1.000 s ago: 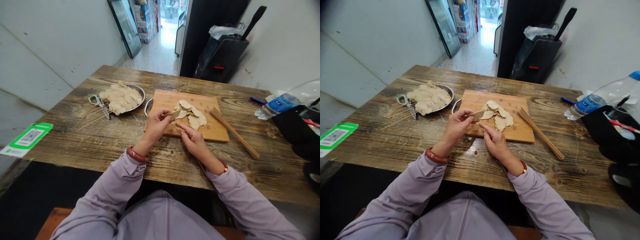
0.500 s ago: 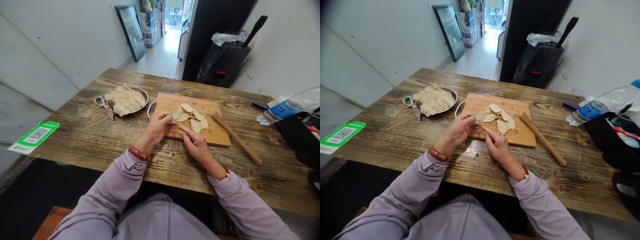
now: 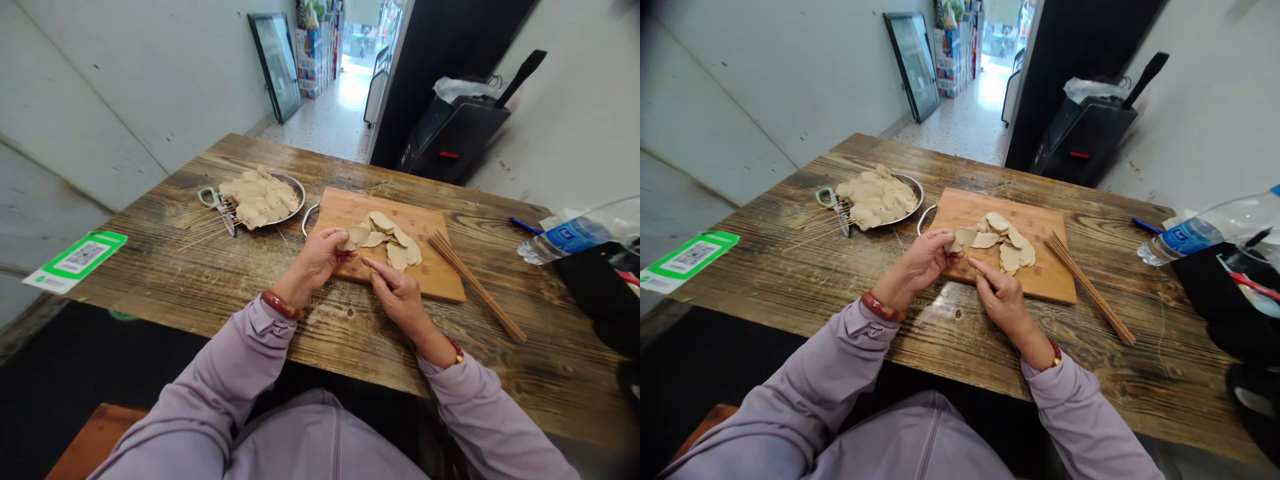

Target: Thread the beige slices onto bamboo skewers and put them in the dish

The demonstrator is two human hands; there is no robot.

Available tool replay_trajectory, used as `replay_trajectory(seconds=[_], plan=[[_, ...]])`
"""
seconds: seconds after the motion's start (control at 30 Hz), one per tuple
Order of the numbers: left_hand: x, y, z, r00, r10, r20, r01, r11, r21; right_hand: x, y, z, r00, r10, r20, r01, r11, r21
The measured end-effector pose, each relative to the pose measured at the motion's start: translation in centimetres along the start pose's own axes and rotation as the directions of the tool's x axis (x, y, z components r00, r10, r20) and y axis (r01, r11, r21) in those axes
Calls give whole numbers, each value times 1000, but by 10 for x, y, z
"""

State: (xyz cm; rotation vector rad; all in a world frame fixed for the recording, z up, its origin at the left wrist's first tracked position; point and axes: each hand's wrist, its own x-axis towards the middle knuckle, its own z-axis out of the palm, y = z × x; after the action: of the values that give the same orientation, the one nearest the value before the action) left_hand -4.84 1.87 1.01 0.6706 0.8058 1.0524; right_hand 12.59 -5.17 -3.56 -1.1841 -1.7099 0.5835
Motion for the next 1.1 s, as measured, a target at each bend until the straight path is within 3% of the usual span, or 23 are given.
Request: replay_trajectory(seconds=[0.3, 0.57, 1.1], plan=[[-1, 0, 0, 1000, 15, 22, -15, 1000, -14, 0, 2, 0, 1000, -24, 0, 24, 1000, 13], [-3, -6, 2, 997, 44, 66, -48, 996, 70, 1, 0, -1, 1000, 25, 5, -25, 999, 27], [-2, -8, -1, 996, 93, 9, -94, 994, 57, 1, -5, -1, 995, 28, 91, -31, 999, 29]])
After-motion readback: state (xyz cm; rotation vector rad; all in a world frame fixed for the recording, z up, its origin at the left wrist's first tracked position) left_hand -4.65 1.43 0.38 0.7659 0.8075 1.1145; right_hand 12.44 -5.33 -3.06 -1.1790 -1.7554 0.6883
